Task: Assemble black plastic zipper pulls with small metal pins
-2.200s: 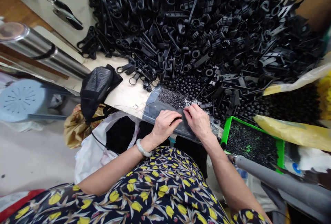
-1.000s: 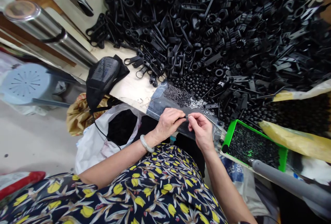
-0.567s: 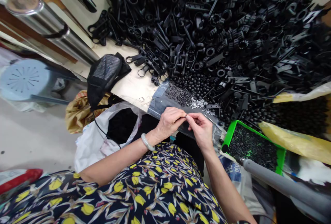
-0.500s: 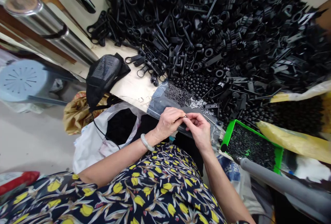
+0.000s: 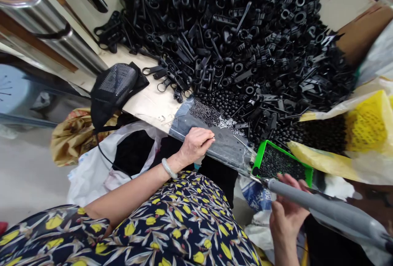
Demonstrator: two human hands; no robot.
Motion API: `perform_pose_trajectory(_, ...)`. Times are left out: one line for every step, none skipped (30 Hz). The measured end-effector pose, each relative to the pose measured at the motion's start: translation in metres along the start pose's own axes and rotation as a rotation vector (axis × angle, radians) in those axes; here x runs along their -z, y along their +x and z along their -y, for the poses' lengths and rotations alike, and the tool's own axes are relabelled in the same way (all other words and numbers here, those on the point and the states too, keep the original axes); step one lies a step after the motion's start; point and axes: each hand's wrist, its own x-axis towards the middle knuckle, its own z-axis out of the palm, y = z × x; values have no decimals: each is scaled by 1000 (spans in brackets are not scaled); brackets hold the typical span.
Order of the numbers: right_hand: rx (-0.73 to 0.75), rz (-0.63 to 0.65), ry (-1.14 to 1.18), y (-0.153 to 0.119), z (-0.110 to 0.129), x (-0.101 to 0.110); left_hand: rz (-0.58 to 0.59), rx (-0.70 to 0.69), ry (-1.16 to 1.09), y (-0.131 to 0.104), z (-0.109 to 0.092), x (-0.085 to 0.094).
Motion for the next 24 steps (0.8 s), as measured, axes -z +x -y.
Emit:
perform_pose_trajectory(34,19,38,17,8,-7,2,3,-1,0,0,0)
perform_pose_trajectory(62,17,64,32,15,-16,4,9,-2,0,-1,0)
perform_pose_trajectory(89,25,88,46,22,-26,9,19,-1,0,-1,-1)
perform_pose_trajectory(114,39,119,57,28,-38,18,31,1,0,-1,-1)
perform_pose_trajectory(134,53,157,66,33,-51,26,44,5,0,-2,-2)
perform_pose_trajectory(153,75,204,73,37,-64,32,53,9,0,-2,-2)
perform_pose_trajectory(173,97,263,78,40,-78,34,57,12,0,-2,-2)
perform_pose_trajectory(185,114,319,81,43,-94,33,60,14,-1,-2,-3)
perform_pose_trajectory(202,136,363,84,45,-109,30,61,14,-1,-2,-3)
perform_pose_trajectory(220,148,407,85,48,-125,25,61,13,-1,-2,-4)
perform_pose_trajectory(239,161,447,86,50,-141,23,63,14,-1,-2,-4)
perform_pose_trajectory(250,162,487,87,53,-156,26,66,16,-1,-2,-4)
perform_pose_trajectory(252,159,521,88,55,-169,29,70,19,-1,-3,-4)
perform_pose_trajectory(246,162,547,88,56,-181,32,69,24,0,-3,-4)
perform_pose_trajectory(235,166,565,88,57,-190,34,68,29,0,-3,-3)
perform_pose_trajectory(220,175,576,87,57,-198,36,66,35,0,-4,-3)
perform_pose_trajectory(207,187,579,87,57,-203,40,65,39,1,-4,-2)
perform_pose_trajectory(198,197,578,87,55,-207,43,65,42,1,-5,-2)
perform_pose_trajectory(193,209,574,86,53,-210,47,67,44,1,-5,-1)
perform_pose_trajectory(190,218,568,86,51,-211,53,70,44,2,-6,-1)
perform_pose_trajectory(187,223,561,85,49,-212,58,74,41,2,-6,0)
perform_pose_trajectory(183,225,554,85,47,-212,63,77,38,2,-7,0)
perform_pose_trajectory(179,226,552,85,46,-213,68,80,33,2,-7,0)
perform_pose_trajectory(177,227,555,84,44,-213,73,82,29,2,-7,0)
